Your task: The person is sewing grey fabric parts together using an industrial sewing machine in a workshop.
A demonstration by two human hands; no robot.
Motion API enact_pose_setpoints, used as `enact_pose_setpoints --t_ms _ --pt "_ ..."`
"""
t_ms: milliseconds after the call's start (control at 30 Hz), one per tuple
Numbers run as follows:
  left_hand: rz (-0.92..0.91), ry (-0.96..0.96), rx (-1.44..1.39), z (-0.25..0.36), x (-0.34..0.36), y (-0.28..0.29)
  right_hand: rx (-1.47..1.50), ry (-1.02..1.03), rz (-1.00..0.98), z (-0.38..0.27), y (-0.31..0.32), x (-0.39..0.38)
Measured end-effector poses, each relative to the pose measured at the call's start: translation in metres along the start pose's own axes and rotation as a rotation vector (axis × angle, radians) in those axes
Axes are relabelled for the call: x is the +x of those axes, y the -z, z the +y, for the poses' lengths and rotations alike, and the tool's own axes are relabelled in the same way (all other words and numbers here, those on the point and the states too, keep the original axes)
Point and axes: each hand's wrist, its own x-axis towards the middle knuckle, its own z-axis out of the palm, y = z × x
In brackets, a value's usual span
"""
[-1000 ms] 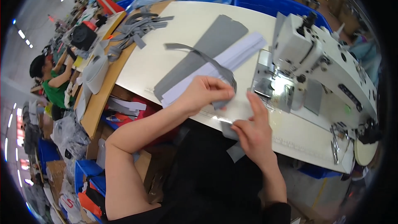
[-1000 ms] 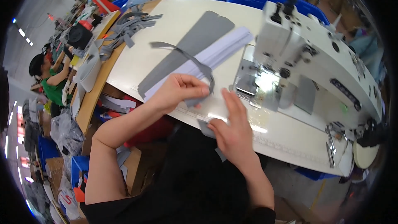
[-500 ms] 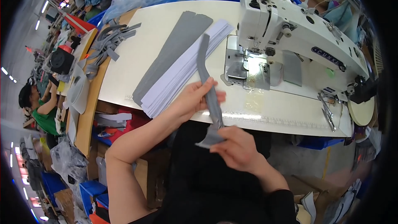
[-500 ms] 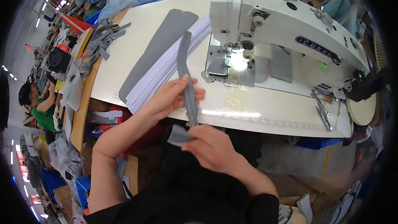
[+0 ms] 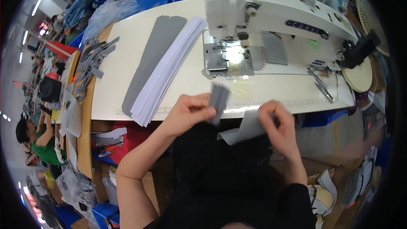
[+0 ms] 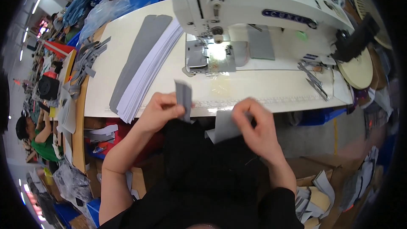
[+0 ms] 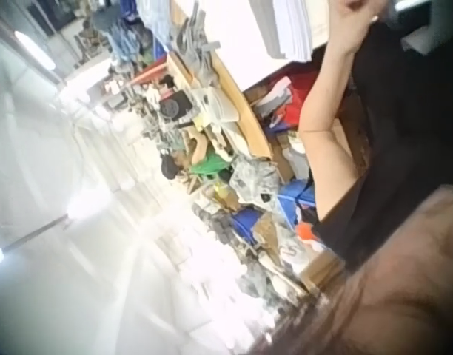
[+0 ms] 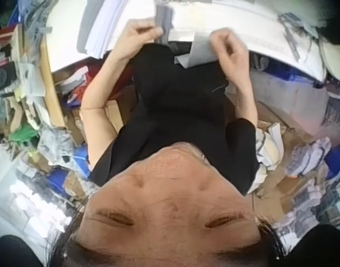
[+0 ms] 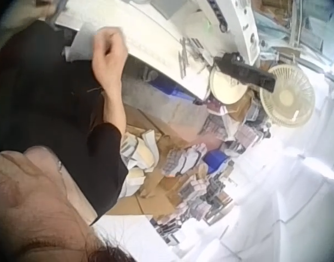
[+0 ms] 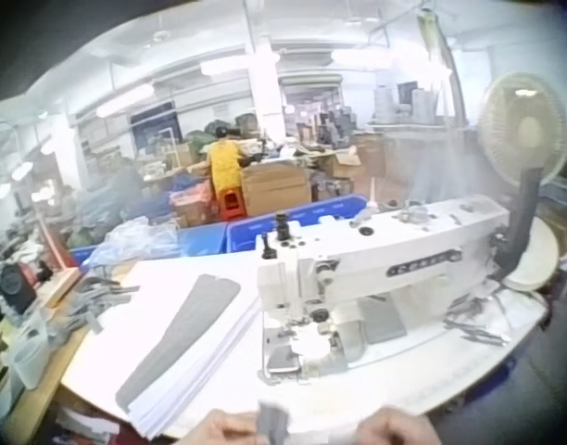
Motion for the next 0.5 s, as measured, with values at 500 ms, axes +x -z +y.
enact_pose_setpoints --t_ms 500 --pt "0.018 0.049 0.035 -0.016 0.001 -0.049 0.051 0.191 0.161 -0.024 -0.024 0.022"
